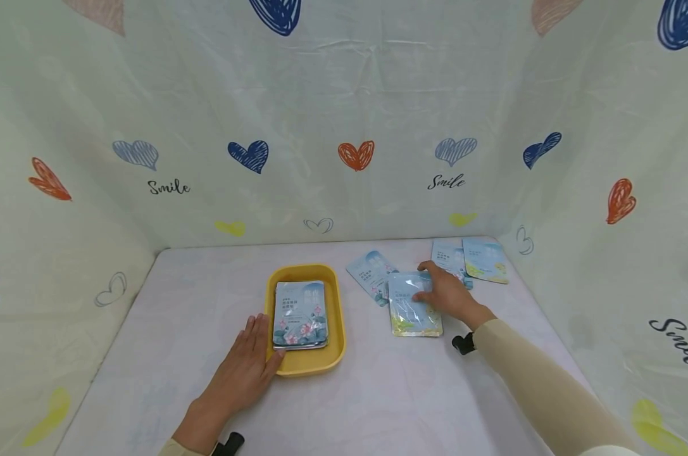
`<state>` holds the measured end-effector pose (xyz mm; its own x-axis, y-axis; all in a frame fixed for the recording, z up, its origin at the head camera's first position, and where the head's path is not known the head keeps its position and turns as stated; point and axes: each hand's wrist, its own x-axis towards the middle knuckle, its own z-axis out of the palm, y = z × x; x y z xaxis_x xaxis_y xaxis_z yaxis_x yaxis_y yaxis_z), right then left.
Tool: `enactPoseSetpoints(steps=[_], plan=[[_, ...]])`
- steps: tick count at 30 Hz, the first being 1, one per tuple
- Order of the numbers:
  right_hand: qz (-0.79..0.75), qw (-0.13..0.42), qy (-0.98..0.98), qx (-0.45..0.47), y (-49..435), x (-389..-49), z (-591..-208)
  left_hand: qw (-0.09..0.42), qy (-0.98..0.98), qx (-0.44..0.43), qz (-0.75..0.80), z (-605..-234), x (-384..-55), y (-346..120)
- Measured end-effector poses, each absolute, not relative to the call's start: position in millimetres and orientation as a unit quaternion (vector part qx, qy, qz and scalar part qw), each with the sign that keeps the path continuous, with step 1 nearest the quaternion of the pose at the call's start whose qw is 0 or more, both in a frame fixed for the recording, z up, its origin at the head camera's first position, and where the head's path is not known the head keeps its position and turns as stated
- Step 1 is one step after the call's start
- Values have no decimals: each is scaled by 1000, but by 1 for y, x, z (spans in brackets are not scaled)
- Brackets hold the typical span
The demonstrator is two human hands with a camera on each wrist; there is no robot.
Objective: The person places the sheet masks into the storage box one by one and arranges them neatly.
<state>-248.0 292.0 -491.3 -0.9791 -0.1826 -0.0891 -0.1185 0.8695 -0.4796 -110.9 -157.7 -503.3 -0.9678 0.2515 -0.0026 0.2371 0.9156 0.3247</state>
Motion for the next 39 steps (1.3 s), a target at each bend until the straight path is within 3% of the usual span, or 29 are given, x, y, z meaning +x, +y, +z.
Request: enactPoseSetpoints(steps=[17,39], plan=[[-458,106,882,-7,293,-244,-494,31,980,117,160,-503,-112,-157],[-549,109,827,48,289,-233,-507,33,979,114,166,-507,-112,-157]])
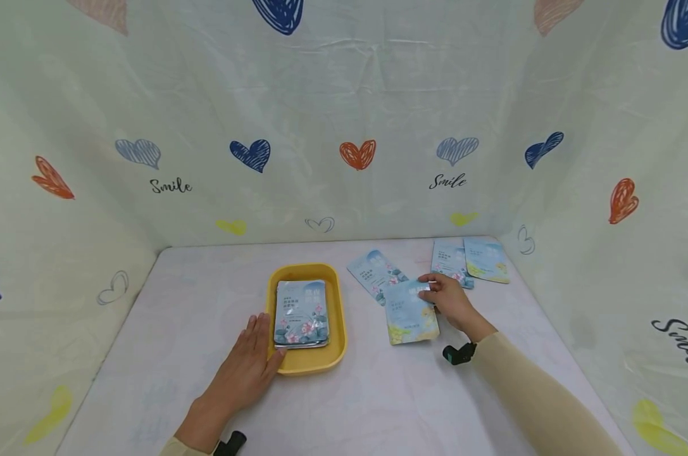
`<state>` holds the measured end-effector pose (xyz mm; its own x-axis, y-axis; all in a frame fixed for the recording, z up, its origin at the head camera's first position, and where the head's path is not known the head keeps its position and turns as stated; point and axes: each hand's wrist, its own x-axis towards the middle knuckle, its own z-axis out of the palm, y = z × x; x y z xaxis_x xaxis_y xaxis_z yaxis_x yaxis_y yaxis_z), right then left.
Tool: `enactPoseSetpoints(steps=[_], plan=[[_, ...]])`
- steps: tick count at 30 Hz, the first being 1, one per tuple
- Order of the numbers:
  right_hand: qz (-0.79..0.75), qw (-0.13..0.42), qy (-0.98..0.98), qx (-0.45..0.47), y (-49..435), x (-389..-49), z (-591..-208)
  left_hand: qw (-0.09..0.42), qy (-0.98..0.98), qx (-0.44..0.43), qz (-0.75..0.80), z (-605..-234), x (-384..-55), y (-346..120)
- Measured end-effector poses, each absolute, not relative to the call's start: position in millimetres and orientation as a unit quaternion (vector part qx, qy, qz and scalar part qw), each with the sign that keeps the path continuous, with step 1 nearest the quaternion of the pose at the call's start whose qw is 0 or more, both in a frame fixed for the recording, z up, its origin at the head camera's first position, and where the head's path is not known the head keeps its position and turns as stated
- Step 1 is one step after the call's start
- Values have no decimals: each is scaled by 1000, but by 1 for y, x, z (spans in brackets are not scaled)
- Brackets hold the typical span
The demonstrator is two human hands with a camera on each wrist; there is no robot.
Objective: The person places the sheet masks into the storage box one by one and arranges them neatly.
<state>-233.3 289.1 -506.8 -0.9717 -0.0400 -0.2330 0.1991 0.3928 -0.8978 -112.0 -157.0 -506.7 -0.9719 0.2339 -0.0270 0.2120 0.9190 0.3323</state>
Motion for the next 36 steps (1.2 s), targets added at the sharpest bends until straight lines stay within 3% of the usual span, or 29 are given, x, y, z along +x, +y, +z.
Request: enactPoseSetpoints(steps=[17,36], plan=[[-620,71,780,47,263,-235,-490,43,980,111,162,-506,-111,-157],[-705,78,705,28,162,-249,-465,43,980,113,157,-501,-111,-156]])
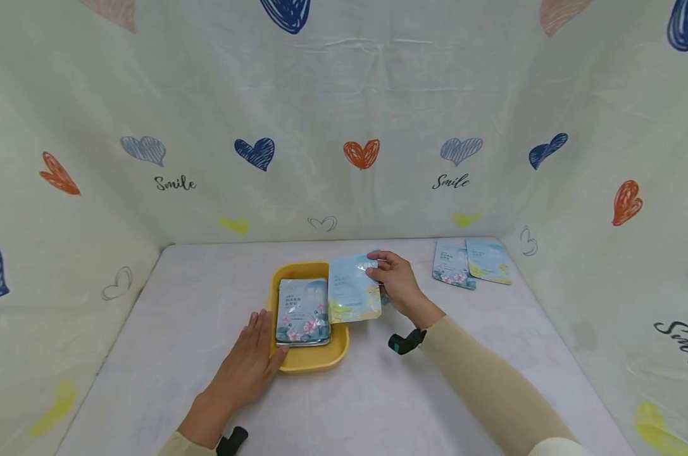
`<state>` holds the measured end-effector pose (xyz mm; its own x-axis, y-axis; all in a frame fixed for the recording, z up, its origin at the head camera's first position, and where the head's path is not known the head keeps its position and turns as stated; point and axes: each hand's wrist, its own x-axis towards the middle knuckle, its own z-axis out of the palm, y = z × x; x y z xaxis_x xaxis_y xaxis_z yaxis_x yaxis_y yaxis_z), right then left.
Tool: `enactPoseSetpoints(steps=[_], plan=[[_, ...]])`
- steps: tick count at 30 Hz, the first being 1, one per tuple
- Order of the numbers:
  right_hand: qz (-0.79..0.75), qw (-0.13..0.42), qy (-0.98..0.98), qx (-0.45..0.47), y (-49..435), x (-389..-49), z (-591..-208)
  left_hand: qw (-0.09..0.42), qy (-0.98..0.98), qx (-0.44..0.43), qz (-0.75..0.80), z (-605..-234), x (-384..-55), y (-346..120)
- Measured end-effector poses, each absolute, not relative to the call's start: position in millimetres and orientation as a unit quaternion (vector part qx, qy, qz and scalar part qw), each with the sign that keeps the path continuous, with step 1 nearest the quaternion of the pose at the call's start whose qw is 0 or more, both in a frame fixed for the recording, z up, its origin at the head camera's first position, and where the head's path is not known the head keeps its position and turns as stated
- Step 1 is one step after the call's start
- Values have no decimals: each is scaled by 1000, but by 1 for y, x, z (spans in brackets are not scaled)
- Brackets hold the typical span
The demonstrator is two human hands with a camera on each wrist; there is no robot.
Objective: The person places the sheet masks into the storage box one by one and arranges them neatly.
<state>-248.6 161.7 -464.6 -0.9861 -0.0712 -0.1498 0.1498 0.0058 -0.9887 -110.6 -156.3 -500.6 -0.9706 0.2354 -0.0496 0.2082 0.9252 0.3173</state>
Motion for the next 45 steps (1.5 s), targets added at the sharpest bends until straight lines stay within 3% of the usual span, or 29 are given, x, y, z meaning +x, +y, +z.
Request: enactPoseSetpoints(steps=[21,38,45], plan=[[-689,95,718,-23,63,-242,-480,30,975,127,181,-505,-112,-159],[-535,61,840,-72,47,-238,-479,9,975,135,179,-502,-110,-159],[-479,68,870,-100,52,-241,-474,25,976,128,175,-504,-112,-159]])
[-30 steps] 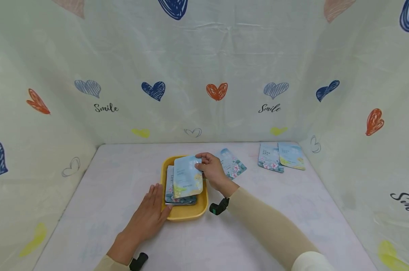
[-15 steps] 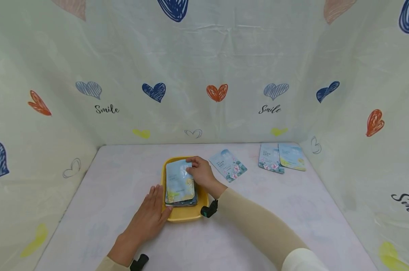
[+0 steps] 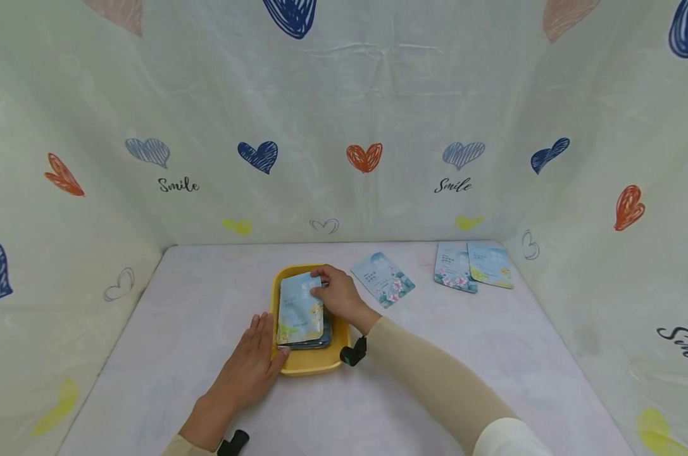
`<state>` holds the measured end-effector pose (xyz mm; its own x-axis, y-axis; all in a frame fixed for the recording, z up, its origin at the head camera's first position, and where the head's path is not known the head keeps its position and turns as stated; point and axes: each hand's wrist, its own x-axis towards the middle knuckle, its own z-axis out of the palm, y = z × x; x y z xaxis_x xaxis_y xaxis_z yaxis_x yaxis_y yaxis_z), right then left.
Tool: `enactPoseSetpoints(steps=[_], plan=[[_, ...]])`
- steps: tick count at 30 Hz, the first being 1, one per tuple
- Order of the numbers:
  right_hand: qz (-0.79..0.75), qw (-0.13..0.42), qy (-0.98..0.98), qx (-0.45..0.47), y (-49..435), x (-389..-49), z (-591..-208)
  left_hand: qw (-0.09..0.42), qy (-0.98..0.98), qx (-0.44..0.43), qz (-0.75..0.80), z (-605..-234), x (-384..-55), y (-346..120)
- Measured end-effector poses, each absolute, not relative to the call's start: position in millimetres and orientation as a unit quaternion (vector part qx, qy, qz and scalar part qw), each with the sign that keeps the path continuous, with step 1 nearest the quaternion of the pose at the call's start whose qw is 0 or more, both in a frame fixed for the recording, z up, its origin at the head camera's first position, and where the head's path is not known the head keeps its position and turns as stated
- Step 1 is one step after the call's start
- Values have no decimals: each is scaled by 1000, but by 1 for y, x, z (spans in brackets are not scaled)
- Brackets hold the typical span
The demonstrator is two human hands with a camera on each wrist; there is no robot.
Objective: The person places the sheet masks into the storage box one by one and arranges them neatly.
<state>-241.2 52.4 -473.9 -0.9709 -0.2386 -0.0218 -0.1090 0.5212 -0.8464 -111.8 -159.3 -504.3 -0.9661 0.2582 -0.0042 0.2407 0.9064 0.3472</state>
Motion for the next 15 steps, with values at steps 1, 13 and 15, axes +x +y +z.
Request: enactPoseSetpoints(steps=[1,13,15], plan=[[-479,74,868,-105,54,-242,-473,28,976,127,173,-505,-112,-159],[-427,94,888,-141,64,-250,-476,12,976,132,171,-509,-113,-159],[-414,83,896,-140,64,-249,-477,10,976,132,171,-508,-112,-160]])
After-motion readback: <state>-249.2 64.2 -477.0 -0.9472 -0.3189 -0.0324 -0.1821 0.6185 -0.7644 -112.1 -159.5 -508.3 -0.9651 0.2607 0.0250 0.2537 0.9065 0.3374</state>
